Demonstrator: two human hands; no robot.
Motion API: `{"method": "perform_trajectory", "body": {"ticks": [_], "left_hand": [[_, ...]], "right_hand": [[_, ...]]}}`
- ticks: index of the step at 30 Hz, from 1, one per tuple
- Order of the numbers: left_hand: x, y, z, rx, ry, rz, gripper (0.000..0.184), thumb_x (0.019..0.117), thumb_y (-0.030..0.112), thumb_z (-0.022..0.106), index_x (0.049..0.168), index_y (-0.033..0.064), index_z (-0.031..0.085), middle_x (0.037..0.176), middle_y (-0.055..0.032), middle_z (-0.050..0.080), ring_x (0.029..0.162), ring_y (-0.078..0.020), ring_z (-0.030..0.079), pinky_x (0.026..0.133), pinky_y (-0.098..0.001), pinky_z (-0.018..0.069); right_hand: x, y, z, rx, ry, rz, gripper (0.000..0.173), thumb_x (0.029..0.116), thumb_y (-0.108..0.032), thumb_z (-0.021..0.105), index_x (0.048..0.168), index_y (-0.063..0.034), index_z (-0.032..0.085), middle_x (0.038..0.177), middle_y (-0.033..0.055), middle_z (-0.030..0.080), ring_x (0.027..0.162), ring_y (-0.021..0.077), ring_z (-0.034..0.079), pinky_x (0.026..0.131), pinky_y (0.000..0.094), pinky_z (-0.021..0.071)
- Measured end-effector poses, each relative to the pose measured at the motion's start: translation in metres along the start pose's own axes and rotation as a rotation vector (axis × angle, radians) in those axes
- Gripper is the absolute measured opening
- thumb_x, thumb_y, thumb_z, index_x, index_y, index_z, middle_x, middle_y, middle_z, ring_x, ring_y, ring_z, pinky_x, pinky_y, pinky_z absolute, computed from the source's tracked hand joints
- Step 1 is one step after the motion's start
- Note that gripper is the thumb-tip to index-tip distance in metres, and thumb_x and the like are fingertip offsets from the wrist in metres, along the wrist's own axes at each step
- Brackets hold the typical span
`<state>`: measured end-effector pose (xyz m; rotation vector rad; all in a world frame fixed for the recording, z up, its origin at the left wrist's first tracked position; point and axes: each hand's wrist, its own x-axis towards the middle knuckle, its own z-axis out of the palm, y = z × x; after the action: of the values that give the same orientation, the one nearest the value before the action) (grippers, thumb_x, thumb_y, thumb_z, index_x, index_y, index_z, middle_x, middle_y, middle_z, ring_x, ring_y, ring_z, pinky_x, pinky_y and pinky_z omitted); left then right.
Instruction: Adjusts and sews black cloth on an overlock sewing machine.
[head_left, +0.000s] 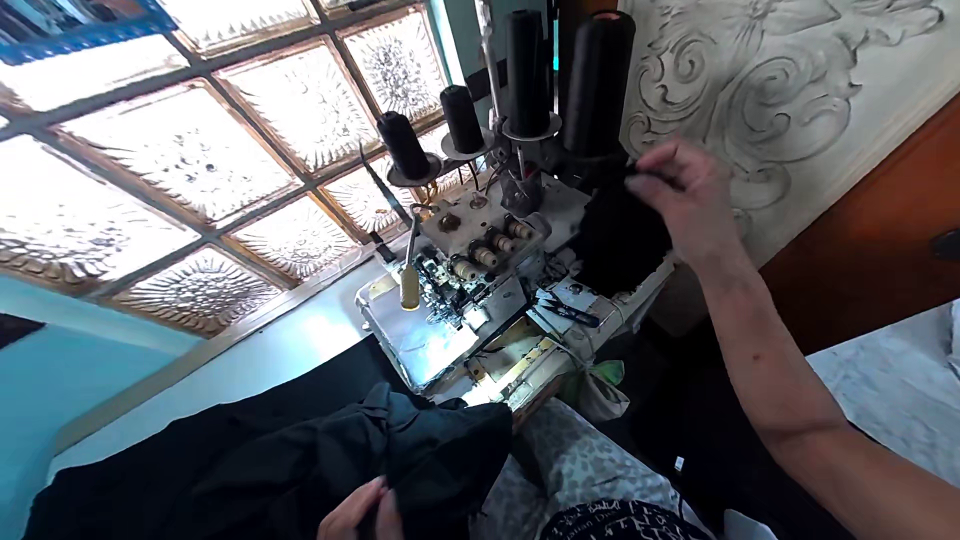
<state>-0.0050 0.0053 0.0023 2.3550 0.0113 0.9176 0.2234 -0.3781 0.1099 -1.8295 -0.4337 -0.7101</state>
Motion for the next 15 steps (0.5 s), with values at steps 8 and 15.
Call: {"method": "perform_trajectory", "body": {"ticks": [8, 15], "left_hand": [[0.022, 0.064, 0.062, -1.237, -0.147, -0.191, 0.015, 0.0982, 0.017, 0.066, 0.106, 0.0210, 0.078, 0.102, 0.0104, 0.074, 0.094, 0.0003, 0.068, 0.084, -0.0180, 0.0570], [0.019, 0.071, 0.055, -1.618, -0.183, -0.193, 0.022, 0.0969, 0.014, 0.068, 0.117, 0.0137, 0.076, 0.113, 0.0013, 0.075, 0.103, -0.0043, 0.070, 0.093, -0.0214, 0.0557]], "right_hand": [[-0.120, -0.084, 0.102, 0.675, -0.657, -0.157, 0.013, 0.0989, -0.014, 0.067, 0.097, -0.0027, 0.074, 0.105, 0.0039, 0.071, 0.106, 0.0011, 0.063, 0.093, 0.0149, 0.0514], [-0.141, -0.089, 0.128, 0.806, -0.582, -0.010, 0.011, 0.0922, -0.017, 0.076, 0.095, -0.0119, 0.067, 0.107, -0.0057, 0.064, 0.108, -0.0045, 0.058, 0.094, 0.0123, 0.0481]]}}
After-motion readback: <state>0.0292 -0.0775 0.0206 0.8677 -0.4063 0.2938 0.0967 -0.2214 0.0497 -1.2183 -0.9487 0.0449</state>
